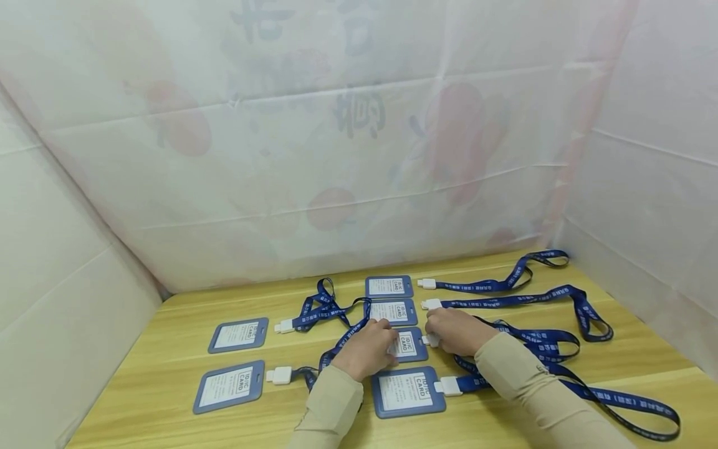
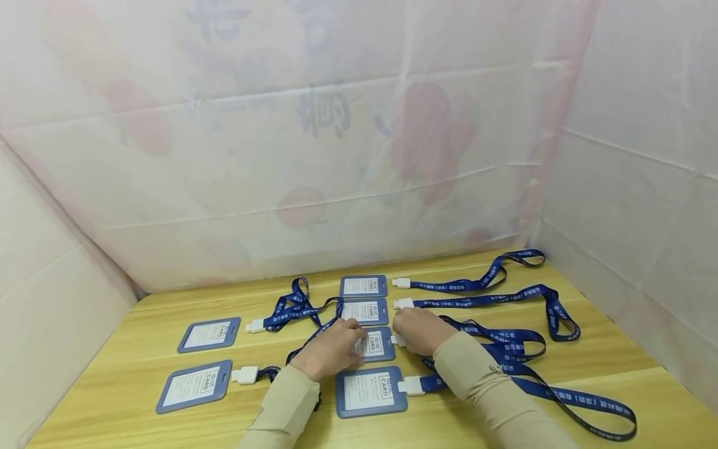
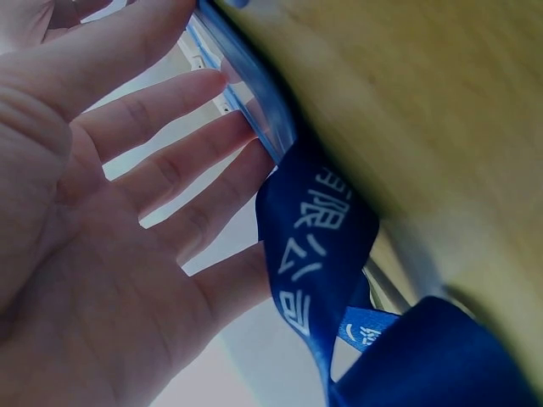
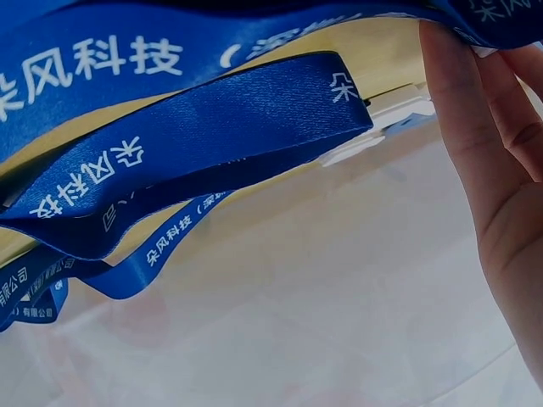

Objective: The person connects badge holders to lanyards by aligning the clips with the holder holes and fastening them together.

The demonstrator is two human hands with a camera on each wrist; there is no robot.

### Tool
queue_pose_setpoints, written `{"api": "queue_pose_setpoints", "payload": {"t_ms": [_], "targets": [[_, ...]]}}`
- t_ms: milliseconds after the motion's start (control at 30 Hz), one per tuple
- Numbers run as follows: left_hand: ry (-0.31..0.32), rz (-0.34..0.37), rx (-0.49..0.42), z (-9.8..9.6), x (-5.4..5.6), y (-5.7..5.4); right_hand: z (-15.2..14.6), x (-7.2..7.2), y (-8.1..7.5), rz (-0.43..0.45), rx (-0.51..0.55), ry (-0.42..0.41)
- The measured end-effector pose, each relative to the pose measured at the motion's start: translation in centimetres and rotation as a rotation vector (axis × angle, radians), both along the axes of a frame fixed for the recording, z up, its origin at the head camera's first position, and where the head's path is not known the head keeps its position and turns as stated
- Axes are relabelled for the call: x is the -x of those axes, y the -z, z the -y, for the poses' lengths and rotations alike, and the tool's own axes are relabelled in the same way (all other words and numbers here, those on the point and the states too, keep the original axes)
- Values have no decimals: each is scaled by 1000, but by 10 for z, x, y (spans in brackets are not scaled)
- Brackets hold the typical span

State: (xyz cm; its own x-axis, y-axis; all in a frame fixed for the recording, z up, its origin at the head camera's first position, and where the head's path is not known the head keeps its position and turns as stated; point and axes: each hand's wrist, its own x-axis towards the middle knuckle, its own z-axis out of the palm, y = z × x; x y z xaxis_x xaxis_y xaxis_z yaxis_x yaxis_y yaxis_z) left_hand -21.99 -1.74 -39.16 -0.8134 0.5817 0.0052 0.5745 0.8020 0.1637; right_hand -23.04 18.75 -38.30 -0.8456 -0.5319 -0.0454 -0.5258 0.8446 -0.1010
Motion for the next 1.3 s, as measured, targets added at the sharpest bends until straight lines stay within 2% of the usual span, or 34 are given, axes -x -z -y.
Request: {"api": "queue_pose_setpoints", "payload": {"t_ms": [700,967,1300], "targets": [[7,-4,-14,0,1,0,0,1,1,-2,0,-10],[0,-6,-20,1,1,0,-1,2,0,-40,9,-42],[-6,4,-19,0,1,0,-1,2,1,-24,-5,-25]]}}
